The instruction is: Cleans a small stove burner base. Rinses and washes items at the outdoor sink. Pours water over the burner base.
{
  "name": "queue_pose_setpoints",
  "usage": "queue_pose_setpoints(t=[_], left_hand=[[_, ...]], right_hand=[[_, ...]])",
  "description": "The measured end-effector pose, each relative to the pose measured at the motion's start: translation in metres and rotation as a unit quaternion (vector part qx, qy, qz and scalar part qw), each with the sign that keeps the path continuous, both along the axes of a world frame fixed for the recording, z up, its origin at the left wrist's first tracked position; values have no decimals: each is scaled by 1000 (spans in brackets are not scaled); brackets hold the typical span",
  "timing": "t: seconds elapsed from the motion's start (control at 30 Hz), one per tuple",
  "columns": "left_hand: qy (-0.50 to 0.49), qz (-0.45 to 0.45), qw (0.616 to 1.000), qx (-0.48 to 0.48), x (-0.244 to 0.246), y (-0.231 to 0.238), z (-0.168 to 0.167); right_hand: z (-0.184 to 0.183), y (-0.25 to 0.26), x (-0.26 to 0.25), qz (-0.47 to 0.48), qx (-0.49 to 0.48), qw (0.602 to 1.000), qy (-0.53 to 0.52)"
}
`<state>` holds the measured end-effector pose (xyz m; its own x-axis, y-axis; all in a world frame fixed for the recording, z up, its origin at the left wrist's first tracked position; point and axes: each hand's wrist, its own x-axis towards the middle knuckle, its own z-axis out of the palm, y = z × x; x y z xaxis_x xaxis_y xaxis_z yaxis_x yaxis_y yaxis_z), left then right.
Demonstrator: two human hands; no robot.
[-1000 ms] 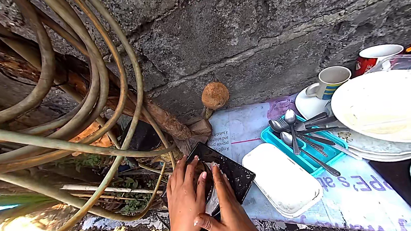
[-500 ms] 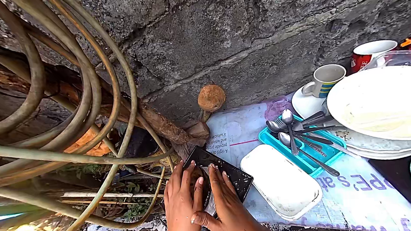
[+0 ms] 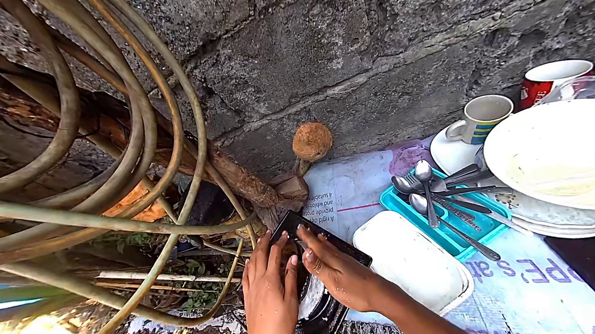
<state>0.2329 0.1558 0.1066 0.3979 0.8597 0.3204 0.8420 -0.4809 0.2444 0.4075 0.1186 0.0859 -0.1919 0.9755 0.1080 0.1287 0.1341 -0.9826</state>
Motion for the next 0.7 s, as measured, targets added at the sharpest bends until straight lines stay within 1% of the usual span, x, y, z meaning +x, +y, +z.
queue_pose_setpoints(t=[0.03,0.1,0.13,0.2,0.23,0.3,0.37,0.43,0.5,0.57,0.63,0.7], left_hand=[[-1,1,1000,1,0,0,0],[-1,2,1000,-1,-1,0,0],[-1,3,1000,0,-1,0,0],[-4,4,1000,0,-1,1,0],[-4,3,1000,-3,-1,1,0],[-11,-1,1000,-16,-1,2,2],[-40,-13,998,-40,-4,3,6],[-93,-24,994,-54,-12,3,13],[-160,-22,985,-55,-25,0,19],[-221,-7,974,-57,-42,-8,22],[-263,6,964,-43,-57,-18,18],[-296,-1,954,-36,-70,-29,6]], right_hand=[[0,0,-2,9,-6,1000,-7],[-1,2,-6,-29,1,999,18],[-2,4,-6,-31,6,999,19],[-1,6,-4,13,0,1000,14],[-1,6,-3,16,0,999,27],[-4,7,0,-47,21,995,82],[-4,4,6,-103,47,986,124],[-2,-5,9,-123,61,981,137],[-3,-22,5,-147,73,982,91],[-6,-41,-4,-178,88,980,-28],[-7,-57,-15,-194,118,962,-153],[-9,-66,-28,-184,122,950,-220]])
